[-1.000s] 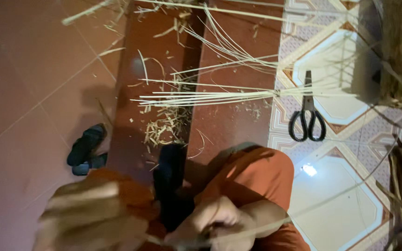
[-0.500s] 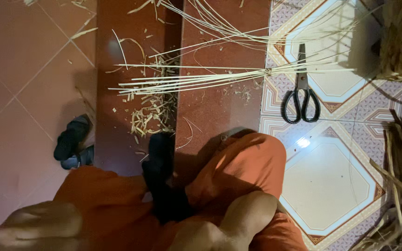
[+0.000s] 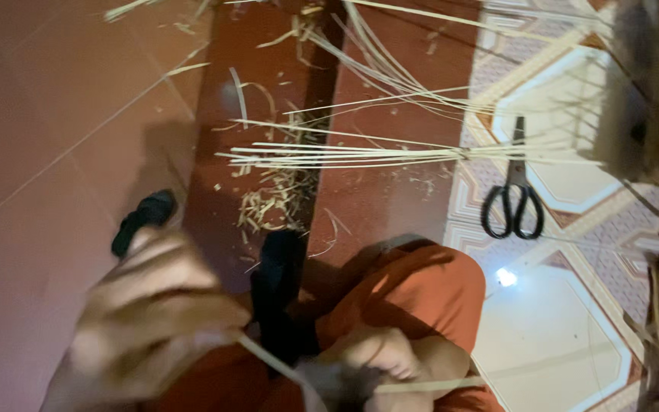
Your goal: The person sits on the floor and uses a knife to shave thin strips from bamboo rods. The person holds each rod with one hand and draws the knife along its length to remove thin layers, producing fine shavings that accumulate on the floor.
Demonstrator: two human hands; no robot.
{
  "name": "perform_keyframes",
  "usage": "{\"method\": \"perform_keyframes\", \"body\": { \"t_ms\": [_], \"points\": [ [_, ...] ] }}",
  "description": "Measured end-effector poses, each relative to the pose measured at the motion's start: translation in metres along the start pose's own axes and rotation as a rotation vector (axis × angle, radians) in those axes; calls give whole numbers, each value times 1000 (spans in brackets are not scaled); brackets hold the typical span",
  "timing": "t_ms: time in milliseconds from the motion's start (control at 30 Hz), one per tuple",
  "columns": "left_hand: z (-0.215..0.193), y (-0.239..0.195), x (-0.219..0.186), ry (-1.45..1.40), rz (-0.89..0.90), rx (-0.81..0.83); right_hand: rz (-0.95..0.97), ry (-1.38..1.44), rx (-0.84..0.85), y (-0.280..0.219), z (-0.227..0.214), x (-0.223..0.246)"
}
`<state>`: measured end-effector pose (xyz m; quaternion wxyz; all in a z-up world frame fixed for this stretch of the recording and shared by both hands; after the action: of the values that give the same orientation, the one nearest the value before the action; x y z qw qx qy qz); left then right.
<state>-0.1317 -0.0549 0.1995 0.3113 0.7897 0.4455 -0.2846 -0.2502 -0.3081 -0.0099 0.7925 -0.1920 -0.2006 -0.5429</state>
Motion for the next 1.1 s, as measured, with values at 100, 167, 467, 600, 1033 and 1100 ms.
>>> {"method": "perform_keyframes", "body": {
  "t_ms": [100,167,467,600,1033,1100],
  "points": [
    [-1,7,15,-179,95,70,-1,-3,12,-1,8,16],
    [5,13,21,-218,102,63,-16,-4,25,5,17,25],
    [-4,23,15,-288,51,164,-15,338,425,58,70,54],
    [-3,22,16,-333,35,177,-74,348,450,70,66,58],
    [15,8,36,-647,-151,181,-95,423,452,102,37,72],
    [18,10,35,-741,-199,207,-112,423,459,110,33,73]
  ]
}}
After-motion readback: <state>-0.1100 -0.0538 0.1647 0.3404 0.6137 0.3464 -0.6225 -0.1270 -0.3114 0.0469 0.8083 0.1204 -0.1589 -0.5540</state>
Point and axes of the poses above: each hand's wrist, its own y-axis towards the middle knuckle, its own z-axis out of the palm, x = y × z, the point moved 2 cm from there along y, towards the middle knuckle, and after that the axes turned 13 degrees about -z, right-handed, at the moved point
